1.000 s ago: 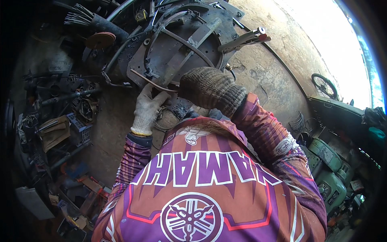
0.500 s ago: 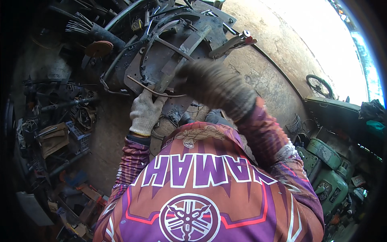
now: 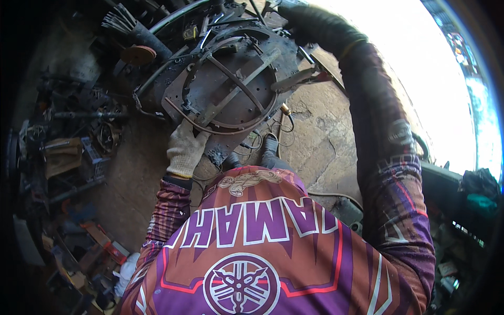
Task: The person grinds a metal structure using an angle grinder, positions a metal rod onto it by hand, and hammers the joint into place using a hammer.
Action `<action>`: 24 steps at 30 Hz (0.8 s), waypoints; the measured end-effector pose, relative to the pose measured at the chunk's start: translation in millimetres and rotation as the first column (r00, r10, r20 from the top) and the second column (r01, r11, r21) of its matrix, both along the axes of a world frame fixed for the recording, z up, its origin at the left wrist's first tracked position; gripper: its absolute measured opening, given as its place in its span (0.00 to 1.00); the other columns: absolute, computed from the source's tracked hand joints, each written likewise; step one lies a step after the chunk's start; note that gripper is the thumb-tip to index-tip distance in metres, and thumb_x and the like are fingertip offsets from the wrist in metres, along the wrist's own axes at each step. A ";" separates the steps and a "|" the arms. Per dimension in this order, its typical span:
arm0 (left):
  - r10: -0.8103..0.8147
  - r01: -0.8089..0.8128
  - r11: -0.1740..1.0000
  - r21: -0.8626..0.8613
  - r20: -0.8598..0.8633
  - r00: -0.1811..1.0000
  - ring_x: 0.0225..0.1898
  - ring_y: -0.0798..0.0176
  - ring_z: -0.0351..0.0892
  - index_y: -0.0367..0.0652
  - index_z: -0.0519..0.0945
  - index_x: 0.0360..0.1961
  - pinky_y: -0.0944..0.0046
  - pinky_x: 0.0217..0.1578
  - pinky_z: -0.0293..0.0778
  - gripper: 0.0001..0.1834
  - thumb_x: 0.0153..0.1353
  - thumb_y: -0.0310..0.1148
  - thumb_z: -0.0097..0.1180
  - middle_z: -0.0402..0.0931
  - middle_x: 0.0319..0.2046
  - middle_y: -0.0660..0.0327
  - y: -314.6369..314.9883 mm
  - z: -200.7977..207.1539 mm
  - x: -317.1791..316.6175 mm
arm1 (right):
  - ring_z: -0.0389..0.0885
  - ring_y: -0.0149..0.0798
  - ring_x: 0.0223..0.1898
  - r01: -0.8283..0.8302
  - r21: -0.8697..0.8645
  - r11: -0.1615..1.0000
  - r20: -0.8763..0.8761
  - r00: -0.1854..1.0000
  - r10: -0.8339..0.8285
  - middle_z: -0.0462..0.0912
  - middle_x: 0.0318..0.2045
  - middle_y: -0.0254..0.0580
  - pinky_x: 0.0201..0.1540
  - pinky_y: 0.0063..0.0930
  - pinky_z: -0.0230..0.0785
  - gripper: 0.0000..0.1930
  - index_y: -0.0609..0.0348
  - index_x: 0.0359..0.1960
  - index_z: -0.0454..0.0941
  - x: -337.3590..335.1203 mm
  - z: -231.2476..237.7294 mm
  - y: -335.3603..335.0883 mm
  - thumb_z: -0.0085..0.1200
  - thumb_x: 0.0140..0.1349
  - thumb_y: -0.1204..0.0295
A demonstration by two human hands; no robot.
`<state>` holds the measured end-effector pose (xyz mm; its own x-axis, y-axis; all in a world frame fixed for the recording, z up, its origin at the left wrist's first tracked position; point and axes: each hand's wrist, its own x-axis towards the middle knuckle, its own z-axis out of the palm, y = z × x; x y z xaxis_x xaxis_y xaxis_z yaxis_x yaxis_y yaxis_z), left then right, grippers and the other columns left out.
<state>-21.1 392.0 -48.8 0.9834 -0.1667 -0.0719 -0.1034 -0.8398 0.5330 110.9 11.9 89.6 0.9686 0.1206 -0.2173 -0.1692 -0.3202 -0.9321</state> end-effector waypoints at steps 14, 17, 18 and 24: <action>0.141 -0.123 0.986 -0.112 0.178 0.974 0.46 0.45 0.86 0.36 0.82 0.49 0.52 0.47 0.80 0.19 0.59 0.34 0.69 0.85 0.42 0.48 -20.6 -1.7 -12.3 | 0.82 0.30 0.34 -0.162 0.019 0.987 -0.256 0.953 0.162 0.83 0.34 0.35 0.37 0.26 0.80 0.19 0.62 0.47 0.81 20.5 -97.0 -6.4 0.56 0.72 0.56; 0.236 -0.225 0.948 -0.226 0.021 0.972 0.45 0.53 0.87 0.36 0.82 0.50 0.57 0.49 0.80 0.19 0.59 0.31 0.69 0.87 0.42 0.52 -21.7 3.8 -14.8 | 0.82 0.31 0.35 -0.203 0.083 0.976 -0.108 0.971 0.211 0.83 0.37 0.36 0.42 0.28 0.80 0.20 0.61 0.49 0.81 23.5 -85.4 -8.2 0.57 0.72 0.54; 0.245 -0.239 0.929 -0.283 -0.014 0.969 0.45 0.48 0.86 0.37 0.81 0.51 0.54 0.48 0.79 0.20 0.58 0.31 0.69 0.85 0.43 0.49 -20.6 3.8 -15.8 | 0.82 0.31 0.35 -0.206 0.085 0.975 -0.106 0.971 0.215 0.83 0.37 0.36 0.42 0.28 0.80 0.20 0.61 0.49 0.81 23.1 -82.2 -8.1 0.57 0.72 0.54; 0.267 -0.319 0.816 -0.483 -0.175 0.948 0.49 0.53 0.84 0.35 0.79 0.54 0.56 0.51 0.76 0.24 0.58 0.31 0.69 0.84 0.47 0.48 -12.0 -1.7 -16.3 | 0.86 0.37 0.46 -0.329 0.016 0.944 0.302 0.902 0.309 0.85 0.44 0.44 0.54 0.33 0.79 0.19 0.61 0.54 0.80 23.6 -109.3 -19.3 0.55 0.73 0.58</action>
